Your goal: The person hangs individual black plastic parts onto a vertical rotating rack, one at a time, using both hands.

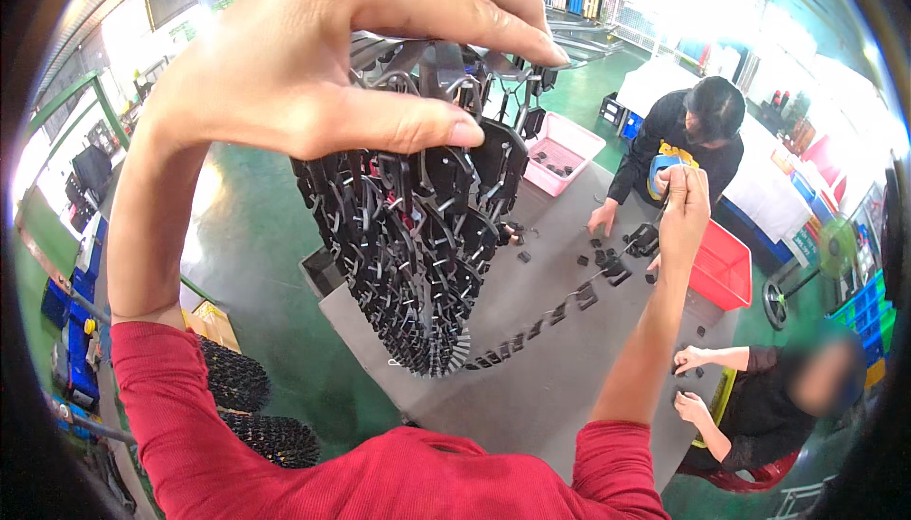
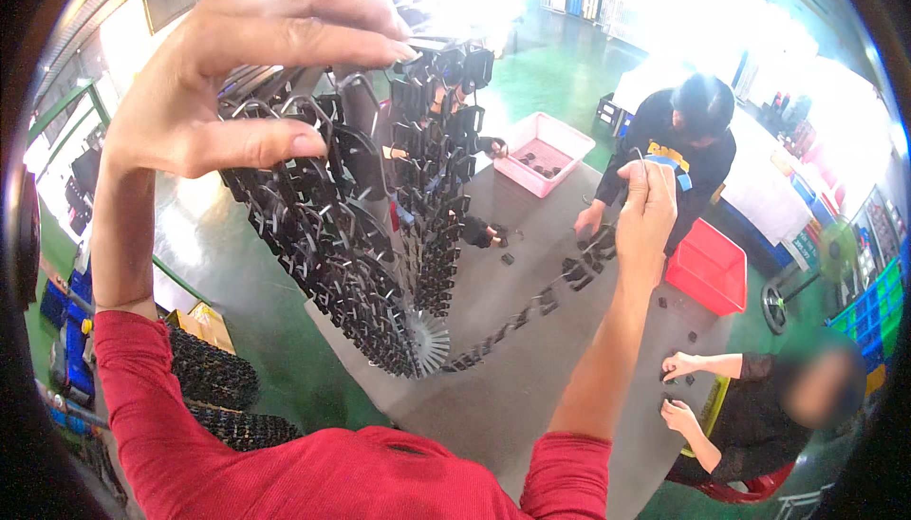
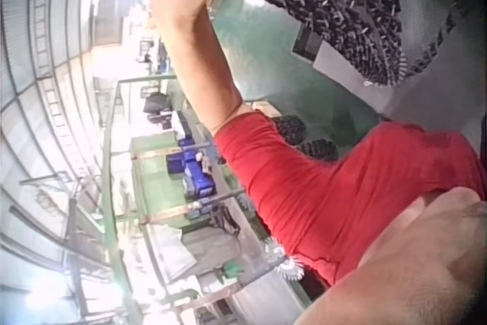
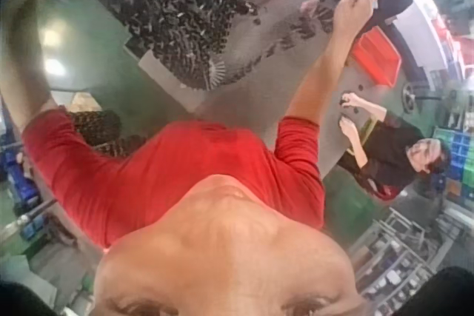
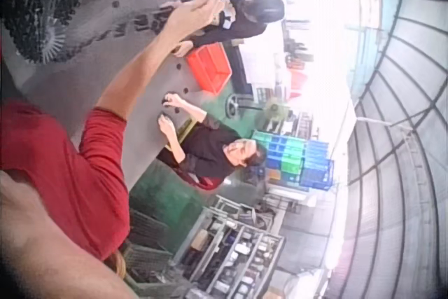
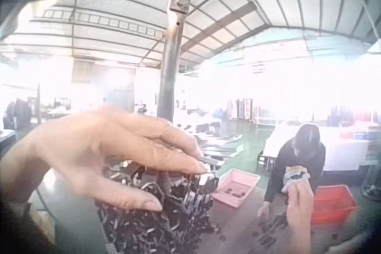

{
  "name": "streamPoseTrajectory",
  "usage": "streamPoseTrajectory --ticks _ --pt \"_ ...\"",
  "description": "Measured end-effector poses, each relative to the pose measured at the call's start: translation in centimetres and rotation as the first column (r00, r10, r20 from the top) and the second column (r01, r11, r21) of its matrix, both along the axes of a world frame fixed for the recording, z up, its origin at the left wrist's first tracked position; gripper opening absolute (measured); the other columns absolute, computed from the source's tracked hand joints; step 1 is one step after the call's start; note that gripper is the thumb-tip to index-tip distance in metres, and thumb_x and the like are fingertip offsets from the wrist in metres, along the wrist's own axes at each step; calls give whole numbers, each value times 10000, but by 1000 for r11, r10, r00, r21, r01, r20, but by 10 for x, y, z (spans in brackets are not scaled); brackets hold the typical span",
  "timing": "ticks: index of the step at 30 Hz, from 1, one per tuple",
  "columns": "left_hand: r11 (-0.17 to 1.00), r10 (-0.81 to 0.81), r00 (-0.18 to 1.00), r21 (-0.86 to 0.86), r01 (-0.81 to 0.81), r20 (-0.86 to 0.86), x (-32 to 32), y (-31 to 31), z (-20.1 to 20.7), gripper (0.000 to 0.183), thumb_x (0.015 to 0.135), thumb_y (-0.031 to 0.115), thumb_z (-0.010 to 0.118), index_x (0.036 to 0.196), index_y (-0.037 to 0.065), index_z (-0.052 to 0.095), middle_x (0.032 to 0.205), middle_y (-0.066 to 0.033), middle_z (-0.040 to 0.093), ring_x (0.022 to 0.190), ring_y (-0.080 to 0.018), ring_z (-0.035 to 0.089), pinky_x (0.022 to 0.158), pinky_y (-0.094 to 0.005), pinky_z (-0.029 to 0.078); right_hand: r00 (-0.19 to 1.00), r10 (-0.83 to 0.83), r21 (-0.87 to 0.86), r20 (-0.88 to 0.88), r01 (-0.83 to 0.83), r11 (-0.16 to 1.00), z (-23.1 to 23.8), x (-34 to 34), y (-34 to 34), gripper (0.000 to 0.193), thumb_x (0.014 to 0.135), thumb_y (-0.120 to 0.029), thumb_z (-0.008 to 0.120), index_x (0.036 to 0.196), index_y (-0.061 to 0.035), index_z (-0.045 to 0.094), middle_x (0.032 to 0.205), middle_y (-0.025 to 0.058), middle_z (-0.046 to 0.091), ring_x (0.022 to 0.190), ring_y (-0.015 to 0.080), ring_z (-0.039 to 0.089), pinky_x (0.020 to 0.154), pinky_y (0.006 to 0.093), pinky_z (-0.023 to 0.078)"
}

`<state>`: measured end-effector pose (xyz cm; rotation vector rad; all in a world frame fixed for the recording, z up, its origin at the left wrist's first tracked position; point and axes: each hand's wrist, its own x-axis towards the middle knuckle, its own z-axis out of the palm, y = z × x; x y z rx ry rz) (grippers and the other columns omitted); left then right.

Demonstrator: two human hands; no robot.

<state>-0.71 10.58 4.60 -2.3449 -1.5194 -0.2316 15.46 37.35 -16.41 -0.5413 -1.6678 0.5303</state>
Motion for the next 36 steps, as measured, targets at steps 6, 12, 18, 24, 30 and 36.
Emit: streamPoseTrajectory --ticks 6,12,18,24,30,36 --pt "994 -98 993 -53 94 -67 -5 -2 11 535 643 215 618 1141 28 565 1151 -188 515 1073 -313 503 903 -404 395 604 -306 112 736 336 935 -88 21 79 224 841 -219 491 834 -33 616 927 179 548 892 339 551 740 427 432" --pt "999 -16 924 -36 32 383 -7 -8 -8 418 605 144 696 988 3 607 1115 -168 550 1023 -311 548 879 -393 429 910 199 -152 365 -153 976 2 -4 -19 203 837 -183 531 913 -25 632 872 135 619 763 243 619 677 331 466" --pt "982 -191 972 35 188 140 -16 -13 -7 366 631 91 683 980 -4 629 1024 -167 604 991 -310 574 872 -390 432 496 863 -55 -94 -868 493 77 -42 -134 283 899 -225 480 1062 -10 562 940 56 590 797 111 567 678 229 442" --pt "976 -219 963 39 215 156 -24 -21 -6 389 656 131 704 1016 2 631 1044 -176 602 997 -307 579 862 -390 449 -115 933 29 -342 -993 -112 79 -82 -145 374 930 -305 418 1069 31 502 897 52 541 838 147 524 747 272 420" --pt "972 -236 960 44 232 149 -26 -20 -7 374 671 131 699 1018 3 635 1042 -164 607 987 -301 586 858 -387 459 -469 839 190 -275 -882 -431 77 -96 -136 363 931 -327 399 917 18 510 750 45 522 786 150 484 734 283 379" --pt "979 -201 972 46 197 125 -31 -24 -8 381 679 146 691 1028 6 632 1055 -153 605 988 -297 585 858 -385 455 16 966 139 -256 -989 53 80 -71 -146 312 905 -269 465 892 30 553 703 47 535 659 136 459 672 250 371"
